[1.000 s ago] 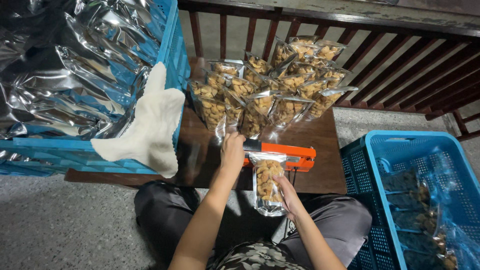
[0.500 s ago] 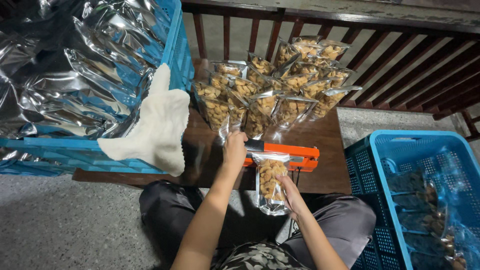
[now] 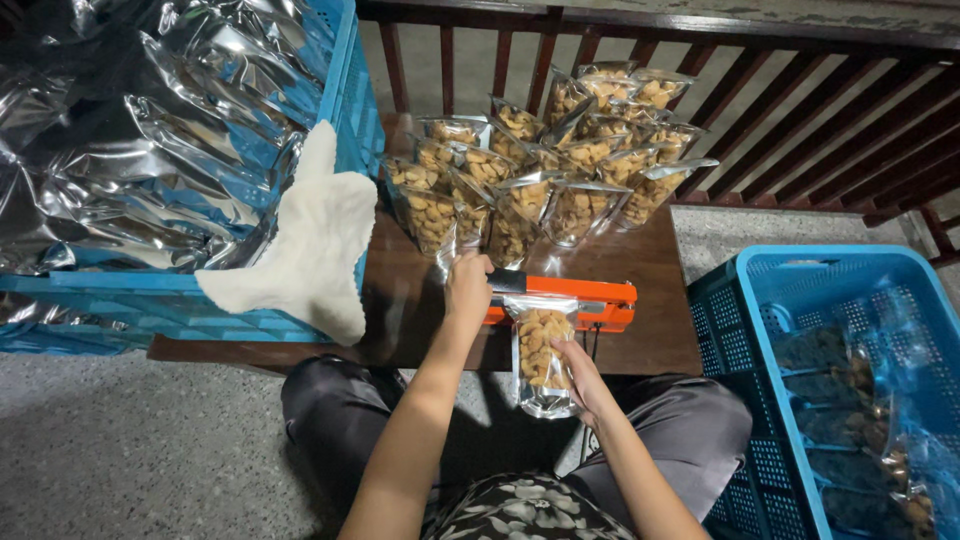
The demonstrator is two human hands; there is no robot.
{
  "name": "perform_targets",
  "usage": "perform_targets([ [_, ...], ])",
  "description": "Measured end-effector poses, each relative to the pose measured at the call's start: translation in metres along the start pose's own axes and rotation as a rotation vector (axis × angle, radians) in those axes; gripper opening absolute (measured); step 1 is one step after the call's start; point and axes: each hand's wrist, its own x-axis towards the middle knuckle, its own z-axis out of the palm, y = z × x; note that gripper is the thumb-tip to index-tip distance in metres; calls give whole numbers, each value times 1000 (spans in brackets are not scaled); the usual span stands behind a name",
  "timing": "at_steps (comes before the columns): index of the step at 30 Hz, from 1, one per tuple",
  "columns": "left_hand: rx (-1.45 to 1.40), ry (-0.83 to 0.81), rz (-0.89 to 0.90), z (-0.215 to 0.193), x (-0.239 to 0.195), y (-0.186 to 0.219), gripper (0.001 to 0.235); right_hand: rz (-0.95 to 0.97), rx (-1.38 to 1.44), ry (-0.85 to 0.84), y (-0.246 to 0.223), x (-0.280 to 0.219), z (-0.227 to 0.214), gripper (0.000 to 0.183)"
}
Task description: The person sits on the floor and uses an orange handheld heat sealer to seal clear plastic bags filled with snacks. After sealing each bag, the person places it into a blue plastic basket.
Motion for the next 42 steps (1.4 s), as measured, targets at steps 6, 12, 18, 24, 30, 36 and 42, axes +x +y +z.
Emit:
perform_targets([
  [6,-9,-25,-46,-7,0,9,22,15,-23,30,-5,-8,7,47],
  [12,5,-24,-48,-4,1,7,21,-2,-16,3,-5,-10,8,50],
  [18,10,-32,-63,-2,2,6,22,27,-52,42,-5,-8,7,50],
  [24,-1,-31,-76,-1,2,7,22,39,-38,27,-4,-7,7,51],
  [30,-1,-6,-66,-2,0,8,23,29,-32,18,-4,-6,7,51],
  [36,-8,-49,-47,-19,-8,20,26,91,-11,54,-5,-8,2,52],
  [42,-404,180,11,-53,-52,68,46,193,111,-11,0,-19,-3,54],
])
